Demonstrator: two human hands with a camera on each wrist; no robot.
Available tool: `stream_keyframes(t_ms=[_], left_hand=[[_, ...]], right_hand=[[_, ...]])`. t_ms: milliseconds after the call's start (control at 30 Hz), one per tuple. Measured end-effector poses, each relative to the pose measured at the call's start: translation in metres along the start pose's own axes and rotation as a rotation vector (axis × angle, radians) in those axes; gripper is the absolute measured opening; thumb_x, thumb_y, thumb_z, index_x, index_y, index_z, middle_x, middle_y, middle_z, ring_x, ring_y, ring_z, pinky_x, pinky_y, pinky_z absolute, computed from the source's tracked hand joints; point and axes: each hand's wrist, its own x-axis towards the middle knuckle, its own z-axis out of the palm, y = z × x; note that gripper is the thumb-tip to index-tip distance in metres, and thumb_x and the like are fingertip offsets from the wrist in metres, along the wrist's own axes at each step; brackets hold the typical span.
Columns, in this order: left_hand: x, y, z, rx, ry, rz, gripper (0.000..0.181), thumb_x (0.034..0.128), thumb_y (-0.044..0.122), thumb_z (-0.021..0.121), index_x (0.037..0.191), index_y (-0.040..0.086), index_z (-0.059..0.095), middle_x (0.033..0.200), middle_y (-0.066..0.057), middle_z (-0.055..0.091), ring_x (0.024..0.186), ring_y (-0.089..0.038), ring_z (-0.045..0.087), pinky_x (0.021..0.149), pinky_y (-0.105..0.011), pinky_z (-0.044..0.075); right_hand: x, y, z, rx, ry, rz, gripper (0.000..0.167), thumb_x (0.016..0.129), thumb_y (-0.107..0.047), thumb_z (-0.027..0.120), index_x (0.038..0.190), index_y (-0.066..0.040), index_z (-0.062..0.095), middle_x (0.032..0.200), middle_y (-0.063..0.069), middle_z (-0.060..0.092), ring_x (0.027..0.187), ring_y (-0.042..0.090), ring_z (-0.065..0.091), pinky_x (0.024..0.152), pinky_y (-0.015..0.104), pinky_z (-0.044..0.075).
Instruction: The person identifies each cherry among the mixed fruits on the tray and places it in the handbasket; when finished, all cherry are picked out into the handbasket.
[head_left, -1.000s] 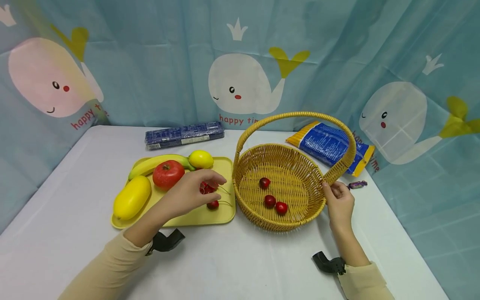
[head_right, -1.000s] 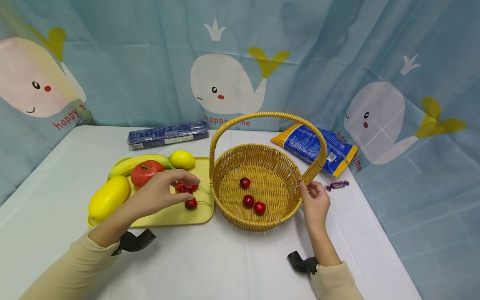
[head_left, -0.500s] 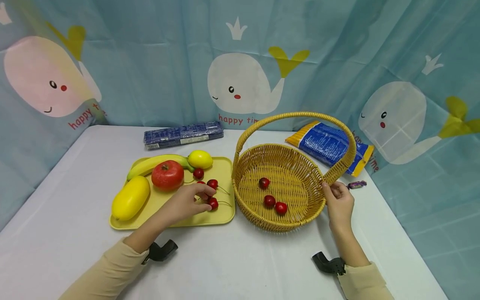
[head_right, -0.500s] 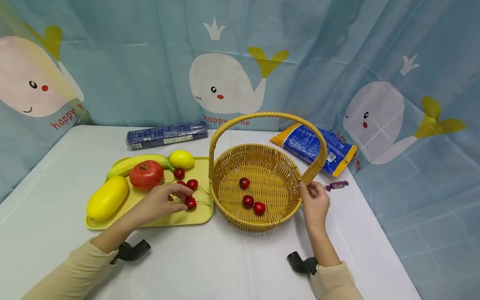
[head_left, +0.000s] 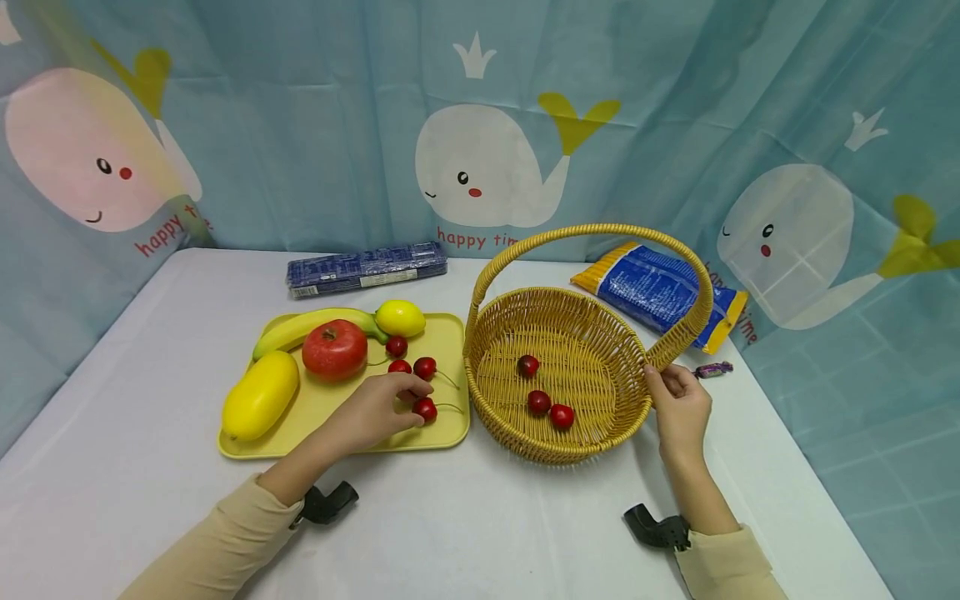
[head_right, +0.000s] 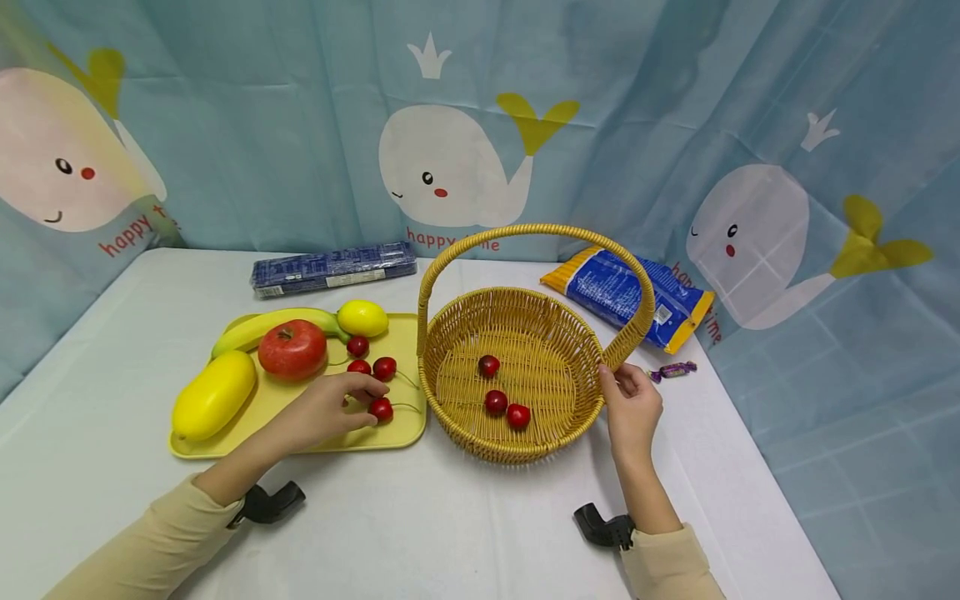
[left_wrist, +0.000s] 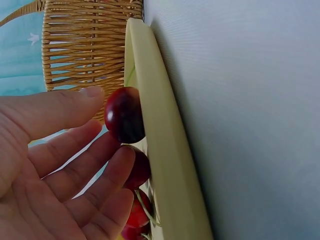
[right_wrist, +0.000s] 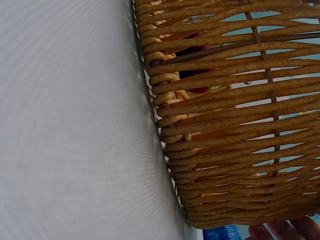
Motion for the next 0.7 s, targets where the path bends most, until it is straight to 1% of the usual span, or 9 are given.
stream_keyframes(t_ms=[167,267,333,467,567,700], left_hand=[[0.0007,-0.0007,0.0020,0.011,0.006,-0.002,0.037,0.0732,0.007,0.076,0.108,0.004,0.065,0.101,-0.003,0.066,0.088,-0.017,0.059,0.082,-0.036,0.048],[0.0020,-0.0013,0.0036,0.025,0.008,0.009,0.036,0.0731,0.007,0.076,0.107,0.005,0.066,0.101,-0.003,0.066,0.088,-0.017,0.058,0.082,-0.036,0.048],[0.0033,-0.0013,0.0050,0.028,0.009,0.012,0.035,0.0728,0.007,0.076,0.106,0.005,0.066,0.100,-0.002,0.066,0.087,-0.016,0.058,0.081,-0.035,0.047],[0.0052,-0.0008,0.0075,0.052,0.002,0.020,0.032,0.0727,0.006,0.076,0.104,0.006,0.067,0.099,-0.001,0.066,0.088,-0.017,0.057,0.082,-0.036,0.046],[0.0054,0.0017,0.0082,0.065,-0.007,0.004,0.033,0.0722,0.007,0.076,0.104,0.006,0.067,0.099,0.000,0.066,0.089,-0.016,0.056,0.083,-0.036,0.046],[0.0043,0.0035,0.0091,0.074,-0.015,-0.018,0.034,0.0710,0.006,0.076,0.104,0.006,0.067,0.098,0.000,0.065,0.088,-0.016,0.056,0.084,-0.036,0.046]], right_hand=[[0.0002,0.0006,0.0005,0.051,0.017,0.012,0.019,0.084,-0.012,0.068,0.094,0.003,0.062,0.076,-0.004,0.066,0.064,0.006,0.062,0.055,0.015,0.050],[0.0004,0.0004,0.0006,0.071,0.028,0.020,0.015,0.083,-0.011,0.068,0.092,0.000,0.063,0.076,-0.002,0.067,0.063,0.007,0.062,0.053,0.016,0.050],[0.0005,-0.0001,0.0008,0.079,0.031,0.024,0.015,0.083,-0.010,0.069,0.091,0.000,0.063,0.076,-0.001,0.067,0.062,0.007,0.061,0.053,0.016,0.050],[0.0006,-0.0009,0.0005,0.076,0.026,0.029,0.019,0.083,-0.009,0.068,0.094,0.004,0.062,0.078,0.001,0.068,0.062,0.006,0.061,0.053,0.015,0.049],[0.0008,-0.0012,0.0000,0.066,0.022,0.034,0.021,0.083,-0.009,0.067,0.097,0.007,0.061,0.077,-0.001,0.068,0.062,0.004,0.061,0.053,0.015,0.049],[0.0007,-0.0014,-0.0003,0.057,0.024,0.041,0.021,0.083,-0.010,0.067,0.096,0.006,0.061,0.078,-0.001,0.067,0.062,0.005,0.061,0.053,0.014,0.049]])
